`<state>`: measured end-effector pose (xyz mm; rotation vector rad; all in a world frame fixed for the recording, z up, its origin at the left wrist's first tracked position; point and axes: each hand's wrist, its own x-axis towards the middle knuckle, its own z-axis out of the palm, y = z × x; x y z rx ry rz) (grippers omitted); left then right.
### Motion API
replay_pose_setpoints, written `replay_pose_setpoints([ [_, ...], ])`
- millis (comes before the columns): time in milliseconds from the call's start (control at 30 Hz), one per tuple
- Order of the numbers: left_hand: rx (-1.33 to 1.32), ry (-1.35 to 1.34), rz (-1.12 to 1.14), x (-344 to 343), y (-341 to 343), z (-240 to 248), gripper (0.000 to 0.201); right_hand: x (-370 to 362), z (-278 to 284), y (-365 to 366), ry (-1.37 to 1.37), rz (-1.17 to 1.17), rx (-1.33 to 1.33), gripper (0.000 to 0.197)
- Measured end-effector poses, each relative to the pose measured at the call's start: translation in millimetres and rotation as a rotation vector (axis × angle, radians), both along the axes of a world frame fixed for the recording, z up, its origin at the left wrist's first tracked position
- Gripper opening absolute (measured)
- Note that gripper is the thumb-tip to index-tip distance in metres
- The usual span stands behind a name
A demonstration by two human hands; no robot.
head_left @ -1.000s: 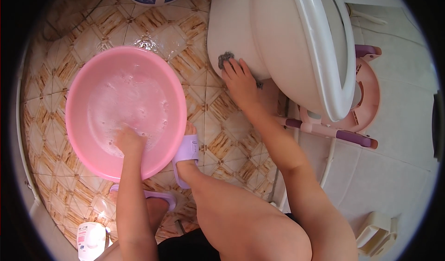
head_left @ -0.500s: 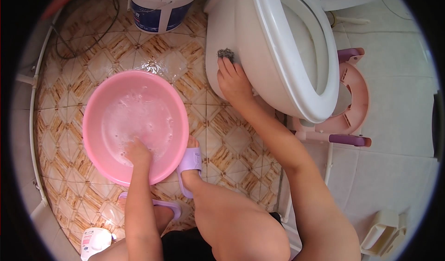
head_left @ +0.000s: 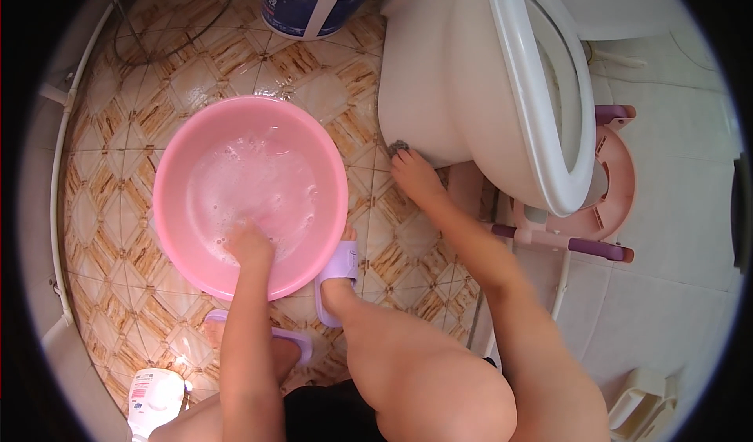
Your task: Scrubbing the exterior and interior of a toilet bowl using a steel wool sponge and soapy water.
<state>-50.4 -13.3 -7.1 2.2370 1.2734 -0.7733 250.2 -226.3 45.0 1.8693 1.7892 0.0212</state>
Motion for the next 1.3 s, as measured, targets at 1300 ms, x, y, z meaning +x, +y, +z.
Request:
replay_pose_setpoints([
  [1300, 0.699, -0.486, -0.040, -66, 61, 89, 0.070, -145, 101, -68, 2.220, -1.650, 1.306, 0.036],
])
